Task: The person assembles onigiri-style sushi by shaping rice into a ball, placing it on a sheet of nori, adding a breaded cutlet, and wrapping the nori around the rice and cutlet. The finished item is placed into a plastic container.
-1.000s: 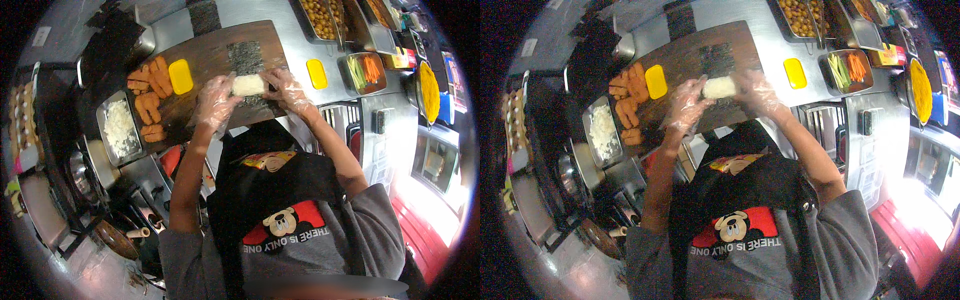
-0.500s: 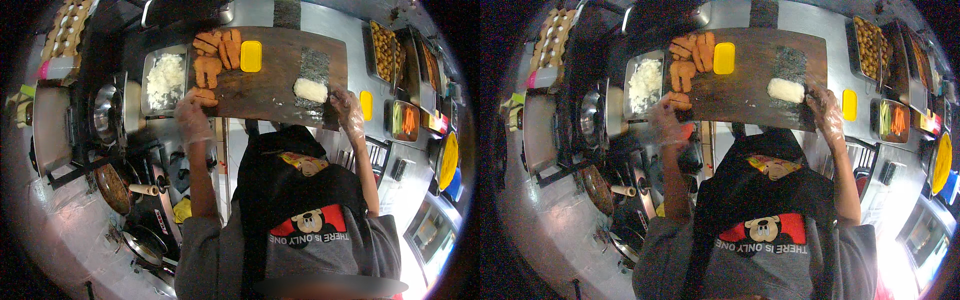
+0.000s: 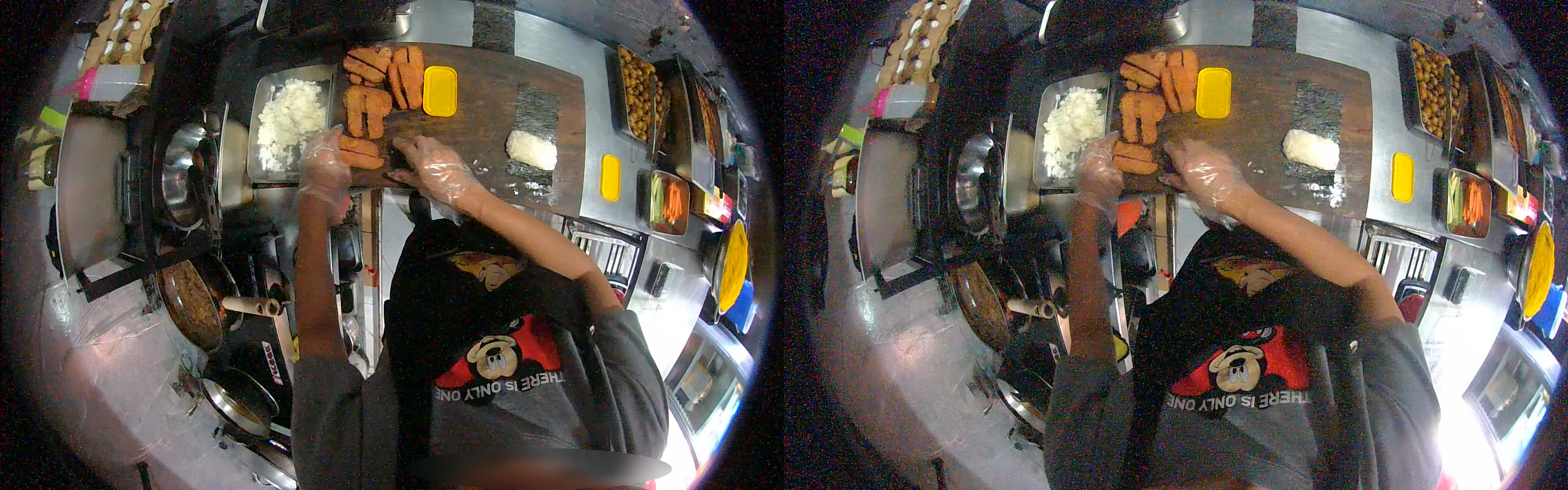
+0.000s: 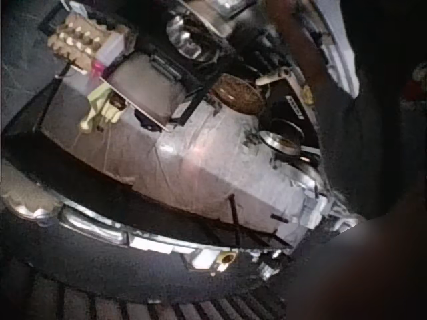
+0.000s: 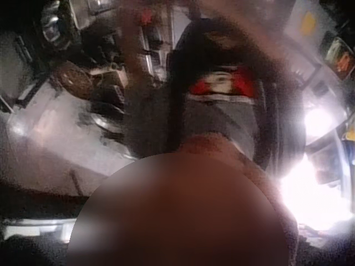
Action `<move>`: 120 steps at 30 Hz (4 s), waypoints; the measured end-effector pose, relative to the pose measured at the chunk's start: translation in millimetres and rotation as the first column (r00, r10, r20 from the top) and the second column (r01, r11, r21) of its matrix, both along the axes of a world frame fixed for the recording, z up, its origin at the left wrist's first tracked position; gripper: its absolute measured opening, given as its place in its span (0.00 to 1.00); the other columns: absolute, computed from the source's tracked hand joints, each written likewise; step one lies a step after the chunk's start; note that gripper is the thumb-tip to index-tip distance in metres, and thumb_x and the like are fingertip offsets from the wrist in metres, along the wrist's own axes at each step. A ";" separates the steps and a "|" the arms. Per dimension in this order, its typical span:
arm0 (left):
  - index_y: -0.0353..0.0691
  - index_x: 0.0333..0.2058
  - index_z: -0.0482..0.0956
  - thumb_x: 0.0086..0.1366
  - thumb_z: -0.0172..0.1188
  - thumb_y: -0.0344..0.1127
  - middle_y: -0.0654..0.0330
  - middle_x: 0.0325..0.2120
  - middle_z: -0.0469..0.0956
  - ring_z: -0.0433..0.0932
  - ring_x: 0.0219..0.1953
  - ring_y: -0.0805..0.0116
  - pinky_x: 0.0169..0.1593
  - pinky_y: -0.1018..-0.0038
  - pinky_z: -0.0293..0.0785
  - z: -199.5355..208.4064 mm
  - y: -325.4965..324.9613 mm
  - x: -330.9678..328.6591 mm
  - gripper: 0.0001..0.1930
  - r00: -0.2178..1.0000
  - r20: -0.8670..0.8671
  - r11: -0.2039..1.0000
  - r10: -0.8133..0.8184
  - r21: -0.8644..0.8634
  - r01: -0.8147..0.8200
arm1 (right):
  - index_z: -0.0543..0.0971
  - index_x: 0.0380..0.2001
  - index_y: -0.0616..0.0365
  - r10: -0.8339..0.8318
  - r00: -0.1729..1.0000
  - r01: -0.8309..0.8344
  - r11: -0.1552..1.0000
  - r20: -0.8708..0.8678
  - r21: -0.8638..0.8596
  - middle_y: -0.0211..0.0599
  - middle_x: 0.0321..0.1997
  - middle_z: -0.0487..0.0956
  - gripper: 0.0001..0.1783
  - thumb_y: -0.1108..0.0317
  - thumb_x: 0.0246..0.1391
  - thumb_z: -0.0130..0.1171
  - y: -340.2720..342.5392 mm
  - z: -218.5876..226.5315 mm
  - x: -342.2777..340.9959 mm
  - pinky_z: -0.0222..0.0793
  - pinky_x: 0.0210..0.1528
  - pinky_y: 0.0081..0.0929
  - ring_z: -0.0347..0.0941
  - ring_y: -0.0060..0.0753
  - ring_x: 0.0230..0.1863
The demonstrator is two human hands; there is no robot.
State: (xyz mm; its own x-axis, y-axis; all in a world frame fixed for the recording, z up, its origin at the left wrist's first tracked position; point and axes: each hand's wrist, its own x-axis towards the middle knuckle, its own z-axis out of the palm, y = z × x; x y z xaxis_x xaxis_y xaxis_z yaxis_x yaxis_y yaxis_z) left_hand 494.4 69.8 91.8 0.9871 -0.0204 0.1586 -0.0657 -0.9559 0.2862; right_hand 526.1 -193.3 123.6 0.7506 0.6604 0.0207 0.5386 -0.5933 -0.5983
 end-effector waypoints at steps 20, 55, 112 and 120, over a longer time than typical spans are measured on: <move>0.39 0.53 0.75 0.45 0.71 0.26 0.50 0.49 0.73 0.73 0.53 0.49 0.58 0.62 0.72 20.7 -9.1 -16.2 0.32 0.969 -0.176 0.957 -0.171 -0.263 0.121 | 0.71 0.56 0.62 0.100 0.993 -0.097 0.994 0.061 -0.051 0.46 0.44 0.73 0.31 0.60 0.50 0.67 39.3 -24.2 13.7 0.75 0.46 0.43 0.74 0.51 0.47; 0.36 0.56 0.71 0.54 0.67 0.29 0.45 0.50 0.76 0.75 0.55 0.49 0.60 0.61 0.70 53.7 -191.6 74.3 0.29 0.830 -0.204 0.802 -0.520 -0.450 0.392 | 0.72 0.51 0.59 -0.233 0.961 0.247 0.966 0.149 -0.079 0.47 0.43 0.77 0.28 0.61 0.48 0.67 -153.5 21.4 23.7 0.76 0.47 0.42 0.77 0.51 0.47; 0.29 0.67 0.56 0.71 0.50 0.31 0.43 0.51 0.77 0.79 0.47 0.58 0.43 0.65 0.76 -12.2 -280.3 31.8 0.28 0.905 -0.424 -0.036 -0.035 -0.904 -0.426 | 0.71 0.61 0.62 -0.582 0.525 0.838 0.480 -0.621 0.259 0.51 0.60 0.76 0.22 0.66 0.67 0.49 -226.9 -30.1 -2.3 0.65 0.64 0.36 0.72 0.47 0.61; 0.32 0.70 0.48 0.75 0.43 0.33 0.42 0.70 0.52 0.68 0.62 0.45 0.60 0.62 0.69 -41.7 -287.8 12.8 0.29 0.994 -0.066 0.782 -0.083 -0.622 0.024 | 0.66 0.66 0.57 -0.711 0.697 0.707 0.661 -0.091 0.252 0.48 0.68 0.67 0.26 0.56 0.71 0.41 -172.8 -29.0 6.9 0.52 0.72 0.41 0.60 0.53 0.70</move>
State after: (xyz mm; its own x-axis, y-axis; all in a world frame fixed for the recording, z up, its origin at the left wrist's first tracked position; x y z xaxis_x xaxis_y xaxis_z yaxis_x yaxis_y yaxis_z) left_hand 507.2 -217.9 50.1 0.9974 0.0003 0.0714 -0.0587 -0.5657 0.8225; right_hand 533.0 -366.2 94.6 0.9877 -0.1019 0.1185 0.0278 -0.6315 -0.7749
